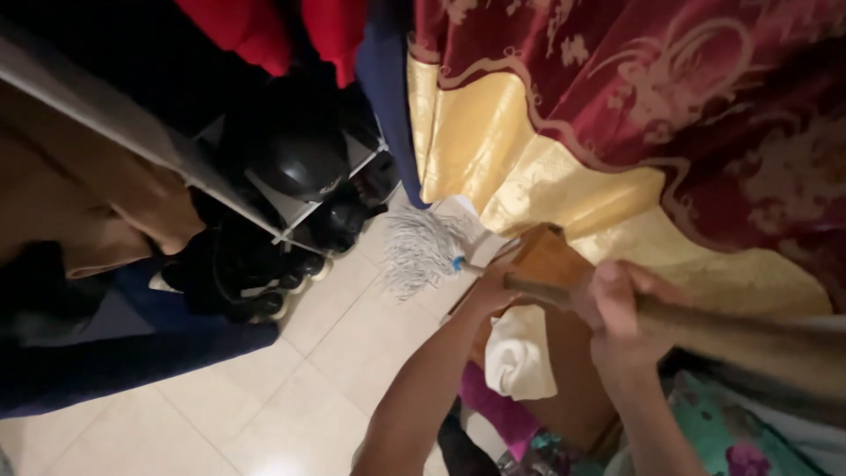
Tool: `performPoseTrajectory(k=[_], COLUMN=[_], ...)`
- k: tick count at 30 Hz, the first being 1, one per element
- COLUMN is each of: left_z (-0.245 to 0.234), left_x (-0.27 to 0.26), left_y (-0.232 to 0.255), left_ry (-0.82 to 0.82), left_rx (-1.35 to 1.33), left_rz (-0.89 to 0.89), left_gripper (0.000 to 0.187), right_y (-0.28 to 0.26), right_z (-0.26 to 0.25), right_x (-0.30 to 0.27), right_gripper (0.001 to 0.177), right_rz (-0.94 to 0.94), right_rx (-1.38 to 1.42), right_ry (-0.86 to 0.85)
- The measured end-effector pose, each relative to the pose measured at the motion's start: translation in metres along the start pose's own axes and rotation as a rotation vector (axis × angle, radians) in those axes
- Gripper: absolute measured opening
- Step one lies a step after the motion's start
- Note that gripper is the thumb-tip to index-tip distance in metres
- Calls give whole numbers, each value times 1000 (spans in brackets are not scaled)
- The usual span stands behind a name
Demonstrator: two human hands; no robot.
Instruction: The person mops the tiled floor with a string mop, then wipes a small wooden table and a wooden door with a white cloth. The person continues mopping the floor around furniture and a sleeping dog.
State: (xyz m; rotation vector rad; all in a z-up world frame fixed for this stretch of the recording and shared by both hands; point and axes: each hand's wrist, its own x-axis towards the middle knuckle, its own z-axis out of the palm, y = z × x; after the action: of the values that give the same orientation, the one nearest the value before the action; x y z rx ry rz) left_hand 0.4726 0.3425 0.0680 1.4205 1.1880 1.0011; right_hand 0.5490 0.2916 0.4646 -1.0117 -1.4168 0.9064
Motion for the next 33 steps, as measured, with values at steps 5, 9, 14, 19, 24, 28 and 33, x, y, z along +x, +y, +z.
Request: performPoseTrajectory(k=[5,9,14,19,24,28,33], left_z=[-50,-96,-173,-240,-258,-221,-101], left_x=[-84,-168,-276,-415,-503,-509,-504], left_y=[15,-20,-107,-129,-133,-120,-90], left_ry=[-115,-80,11,202,546,572,457], left_rx=[16,159,291,313,188,282,236], left_rz=[-308,-244,-425,-550,-405,-261,-223], left_gripper=[16,32,36,35,20,13,17], right_y=[-2,108,68,-29,-56,-64,-56], right_z=[29,13,127,251,284,249,133], right_x=[-29,-96,-197,-265,-307,-332,-391], right_gripper=[54,43,24,37,46,49,27], right_rz=[-99,425,247,24,34,96,183], right_rx=[83,829,1350,871,743,614,403], right_ry=[-47,-127,-321,-83,-281,-162,266])
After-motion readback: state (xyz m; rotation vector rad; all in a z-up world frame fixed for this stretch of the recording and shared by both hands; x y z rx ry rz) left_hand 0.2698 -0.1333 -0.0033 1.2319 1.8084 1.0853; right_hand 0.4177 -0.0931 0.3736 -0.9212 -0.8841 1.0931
